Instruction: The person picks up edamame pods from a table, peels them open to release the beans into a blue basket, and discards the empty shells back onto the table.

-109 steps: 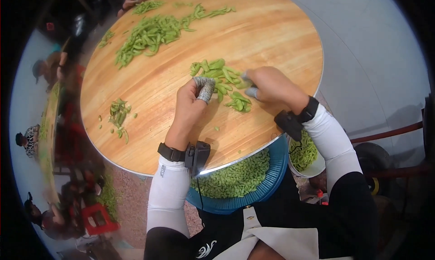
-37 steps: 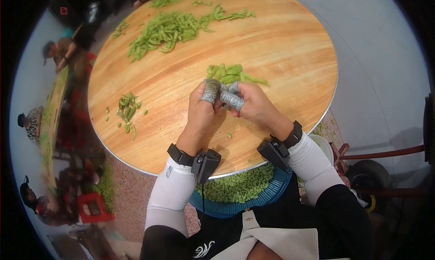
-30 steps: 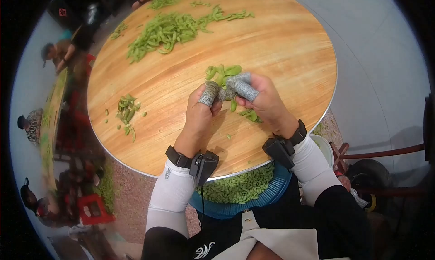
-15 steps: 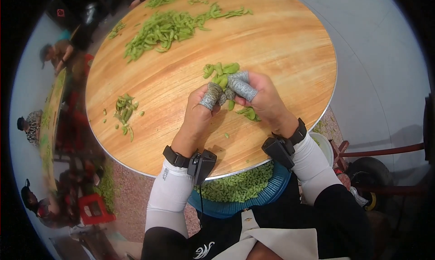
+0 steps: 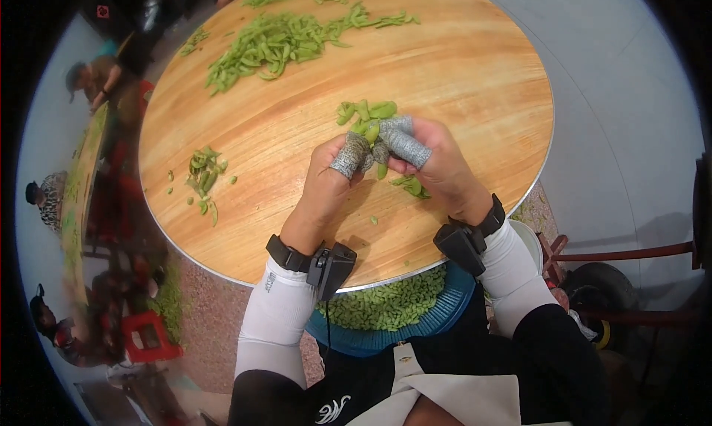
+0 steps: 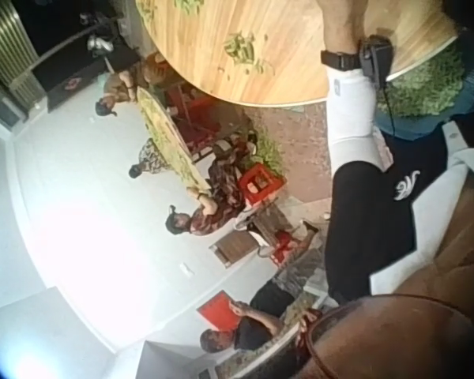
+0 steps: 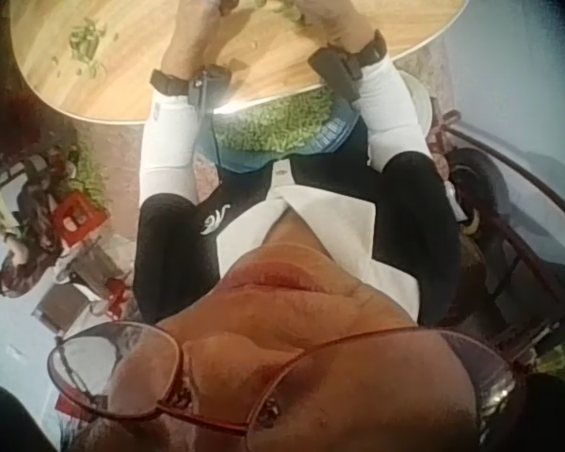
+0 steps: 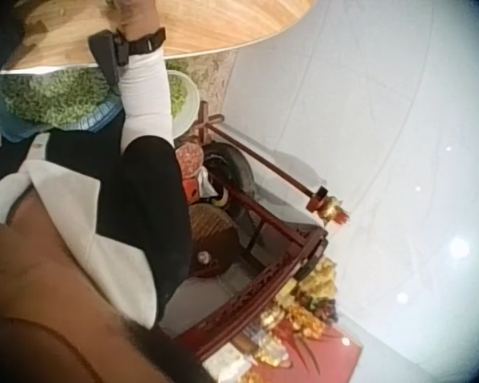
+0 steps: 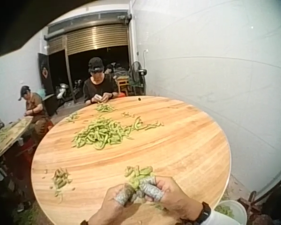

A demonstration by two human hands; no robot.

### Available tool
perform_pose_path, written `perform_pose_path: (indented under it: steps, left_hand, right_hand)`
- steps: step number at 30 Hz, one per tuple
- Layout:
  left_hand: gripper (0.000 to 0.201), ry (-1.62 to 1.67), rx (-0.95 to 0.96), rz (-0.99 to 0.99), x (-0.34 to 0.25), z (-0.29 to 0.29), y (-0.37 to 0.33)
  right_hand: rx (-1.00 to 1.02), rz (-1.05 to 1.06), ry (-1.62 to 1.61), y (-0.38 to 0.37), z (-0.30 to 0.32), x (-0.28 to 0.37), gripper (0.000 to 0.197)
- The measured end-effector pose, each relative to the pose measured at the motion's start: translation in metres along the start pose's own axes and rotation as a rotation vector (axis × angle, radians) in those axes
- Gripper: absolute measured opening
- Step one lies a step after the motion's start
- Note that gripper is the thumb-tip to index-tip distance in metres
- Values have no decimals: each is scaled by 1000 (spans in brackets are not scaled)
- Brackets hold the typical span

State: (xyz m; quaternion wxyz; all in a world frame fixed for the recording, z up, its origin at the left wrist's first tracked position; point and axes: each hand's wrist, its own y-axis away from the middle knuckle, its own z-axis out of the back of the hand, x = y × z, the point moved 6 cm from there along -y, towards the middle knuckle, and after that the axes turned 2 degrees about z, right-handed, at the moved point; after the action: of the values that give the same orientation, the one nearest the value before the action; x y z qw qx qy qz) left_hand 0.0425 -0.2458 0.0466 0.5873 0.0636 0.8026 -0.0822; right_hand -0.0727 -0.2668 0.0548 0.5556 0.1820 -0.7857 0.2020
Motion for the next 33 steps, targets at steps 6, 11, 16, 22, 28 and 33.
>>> perform_pose_path:
  steps: [6,11,16,22,28,33]
  left_hand:
    - [27,-55,16,-14,7,5,-2]
    - [27,-71,21,36,8,3,-1]
    - [20,-207,-4,-63,5,-3,-2]
    - [14,-873,-179,-495,-16,-15,6]
    - [22,-235,-32,-261,-4,-10,2]
    - [39,147,-24,50,13,-9,-2]
  right_hand:
    - [0,21,16,-1,1,-1,12]
    - [-44,34,54,-2,4,-3,9]
    - [-75,-22,-34,-2,5,-5,7]
    - [-90,76,66,-1,6,-5,6]
    - [-51,173,58,-1,3,0,5]
    - [5,164,102,2,0,5,5]
